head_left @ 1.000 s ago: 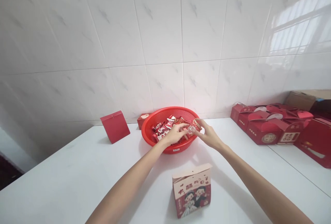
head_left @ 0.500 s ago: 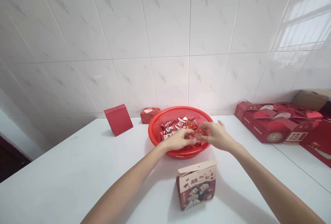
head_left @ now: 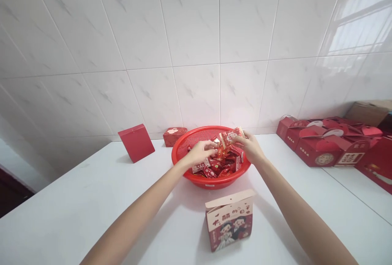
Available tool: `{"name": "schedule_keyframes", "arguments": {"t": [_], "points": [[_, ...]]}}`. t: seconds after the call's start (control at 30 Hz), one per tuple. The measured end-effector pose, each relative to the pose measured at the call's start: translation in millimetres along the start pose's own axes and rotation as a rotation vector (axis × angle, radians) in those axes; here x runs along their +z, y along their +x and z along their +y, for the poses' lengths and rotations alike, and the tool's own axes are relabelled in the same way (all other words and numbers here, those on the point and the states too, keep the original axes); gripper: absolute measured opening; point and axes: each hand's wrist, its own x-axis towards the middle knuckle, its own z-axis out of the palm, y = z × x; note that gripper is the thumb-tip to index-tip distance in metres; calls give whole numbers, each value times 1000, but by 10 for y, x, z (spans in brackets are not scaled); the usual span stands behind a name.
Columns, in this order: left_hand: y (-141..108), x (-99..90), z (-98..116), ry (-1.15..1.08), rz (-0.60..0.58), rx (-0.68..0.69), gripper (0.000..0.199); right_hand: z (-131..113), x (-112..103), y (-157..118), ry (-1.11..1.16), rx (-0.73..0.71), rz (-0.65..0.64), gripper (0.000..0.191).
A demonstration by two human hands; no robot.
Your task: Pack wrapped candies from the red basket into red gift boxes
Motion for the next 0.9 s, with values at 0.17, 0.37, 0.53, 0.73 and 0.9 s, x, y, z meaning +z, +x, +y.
{"name": "schedule_keyframes", "arguments": {"t": [0.17, 0.37, 0.53, 0.73, 0.9], "points": [[392, -171, -21, 463, -183, 76, 29, 40, 50, 74, 67, 38, 80, 20], [780, 19, -149, 706, -356, 51, 51, 3, 96, 34, 118, 43, 105, 18], [826, 56, -283, 789, -354, 93, 72, 7, 92, 50, 131, 55, 122, 18], [793, 22, -263, 976, -439, 34, 52, 43, 78, 72, 148, 46, 149, 18], [776, -32, -185, 954, -381, -18, 24, 71, 70, 87, 193, 17, 210, 22]]}}
